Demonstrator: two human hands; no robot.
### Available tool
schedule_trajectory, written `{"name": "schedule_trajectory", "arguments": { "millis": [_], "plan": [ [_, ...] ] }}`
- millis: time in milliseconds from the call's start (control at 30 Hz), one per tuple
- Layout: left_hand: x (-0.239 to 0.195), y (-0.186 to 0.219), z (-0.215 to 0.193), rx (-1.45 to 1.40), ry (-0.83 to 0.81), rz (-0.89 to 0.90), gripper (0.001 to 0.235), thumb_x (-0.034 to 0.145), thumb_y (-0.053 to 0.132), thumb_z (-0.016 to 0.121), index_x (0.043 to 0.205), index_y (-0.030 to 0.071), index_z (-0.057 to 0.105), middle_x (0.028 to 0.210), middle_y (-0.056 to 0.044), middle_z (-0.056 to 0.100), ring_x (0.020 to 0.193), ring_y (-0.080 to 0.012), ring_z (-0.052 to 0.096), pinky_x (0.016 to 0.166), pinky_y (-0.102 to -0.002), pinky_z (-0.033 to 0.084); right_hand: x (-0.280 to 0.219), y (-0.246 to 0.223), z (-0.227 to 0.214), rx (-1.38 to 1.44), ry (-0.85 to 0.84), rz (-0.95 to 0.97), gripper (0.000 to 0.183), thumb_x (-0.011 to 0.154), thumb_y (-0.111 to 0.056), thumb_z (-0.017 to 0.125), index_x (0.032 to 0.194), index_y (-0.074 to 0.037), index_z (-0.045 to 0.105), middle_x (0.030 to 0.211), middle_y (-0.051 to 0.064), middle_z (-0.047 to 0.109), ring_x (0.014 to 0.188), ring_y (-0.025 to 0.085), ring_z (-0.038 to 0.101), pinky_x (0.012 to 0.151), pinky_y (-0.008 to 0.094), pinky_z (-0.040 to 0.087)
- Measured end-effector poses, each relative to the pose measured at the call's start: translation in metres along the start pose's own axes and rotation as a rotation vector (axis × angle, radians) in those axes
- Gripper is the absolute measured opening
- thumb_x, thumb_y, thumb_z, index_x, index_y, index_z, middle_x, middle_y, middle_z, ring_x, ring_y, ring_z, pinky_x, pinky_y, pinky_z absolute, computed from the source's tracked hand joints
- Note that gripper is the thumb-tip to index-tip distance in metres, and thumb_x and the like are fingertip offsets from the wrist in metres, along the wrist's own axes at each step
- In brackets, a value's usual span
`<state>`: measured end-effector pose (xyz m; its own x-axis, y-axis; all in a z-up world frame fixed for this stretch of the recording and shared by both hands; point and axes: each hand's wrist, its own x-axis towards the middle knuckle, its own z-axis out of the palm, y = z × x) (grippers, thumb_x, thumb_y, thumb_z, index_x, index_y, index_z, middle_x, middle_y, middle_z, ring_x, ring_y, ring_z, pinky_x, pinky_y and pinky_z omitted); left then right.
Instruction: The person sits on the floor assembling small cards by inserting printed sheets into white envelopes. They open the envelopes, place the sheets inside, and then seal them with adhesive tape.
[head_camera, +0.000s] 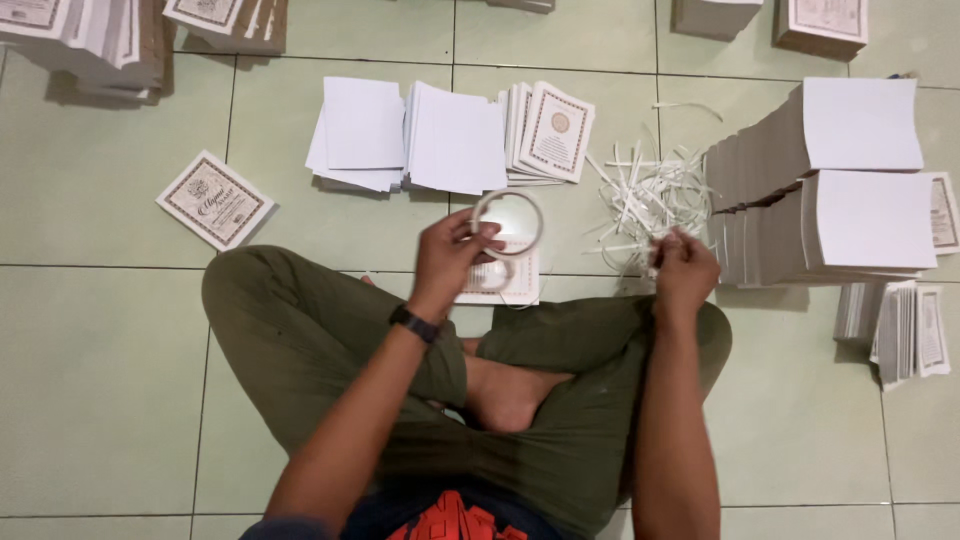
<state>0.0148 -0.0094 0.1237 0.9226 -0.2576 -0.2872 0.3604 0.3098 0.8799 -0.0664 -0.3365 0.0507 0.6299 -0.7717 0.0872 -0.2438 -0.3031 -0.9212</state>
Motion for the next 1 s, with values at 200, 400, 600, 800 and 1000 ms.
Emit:
{"name": "schedule_trajectory", "arguments": {
  "millis": [200,400,600,800,1000],
  "plan": [
    [-0.024,0.018,-0.034,0.093,0.076,-0.079,0.048,0.094,0.008,0.076,0.137,-0.006,0.060,0.113,-0.026,0.074,0.084,-0.0286,0.077,0.072,-0.038,0.068,-0.015,-0.021,0.015,-0.567,-0.264,-0.180,0.052,0.076,0.020,0.071,0.127,0.015,0.060,0.099,0.033,0.061,0.096,0.055,0.067,0.084,0.061,0.054],
    [-0.038,-0.003,-0.041,0.038,0.080,-0.134,0.048,0.093,0.005,0.076,0.137,-0.007,0.060,0.110,-0.022,0.074,0.083,-0.0267,0.077,0.071,-0.033,0.068,-0.063,-0.016,0.066,-0.971,-1.055,-0.295,0.027,0.091,-0.016,0.069,0.117,-0.017,0.075,0.095,0.011,0.072,0.093,0.035,0.074,0.084,0.050,0.061],
    [-0.040,-0.018,-0.049,0.031,0.039,-0.121,0.047,0.093,0.002,0.074,0.138,-0.003,0.061,0.110,-0.022,0.074,0.082,-0.0249,0.077,0.068,-0.033,0.067,-0.015,0.023,0.048,-1.027,-0.874,-0.017,0.029,0.088,-0.021,0.070,0.116,-0.022,0.079,0.101,0.014,0.079,0.105,0.038,0.074,0.090,0.053,0.059],
    [-0.048,-0.016,-0.047,0.001,0.024,-0.068,0.050,0.090,-0.001,0.075,0.137,-0.008,0.058,0.108,-0.024,0.074,0.079,-0.0233,0.076,0.070,-0.032,0.067,0.014,-0.004,-0.022,-1.009,-0.355,-0.313,0.076,0.087,-0.005,0.074,0.152,0.018,0.043,0.121,0.042,0.064,0.113,0.055,0.065,0.100,0.057,0.049],
    [-0.048,-0.026,-0.033,0.003,-0.023,-0.059,0.047,0.092,0.001,0.074,0.138,-0.003,0.061,0.112,-0.023,0.074,0.084,-0.0226,0.077,0.071,-0.033,0.068,-0.082,-0.092,0.007,0.054,-0.750,-0.026,0.042,0.106,-0.008,0.053,0.142,0.012,0.054,0.132,0.035,0.062,0.130,0.048,0.056,0.114,0.056,0.041]
  ]
}}
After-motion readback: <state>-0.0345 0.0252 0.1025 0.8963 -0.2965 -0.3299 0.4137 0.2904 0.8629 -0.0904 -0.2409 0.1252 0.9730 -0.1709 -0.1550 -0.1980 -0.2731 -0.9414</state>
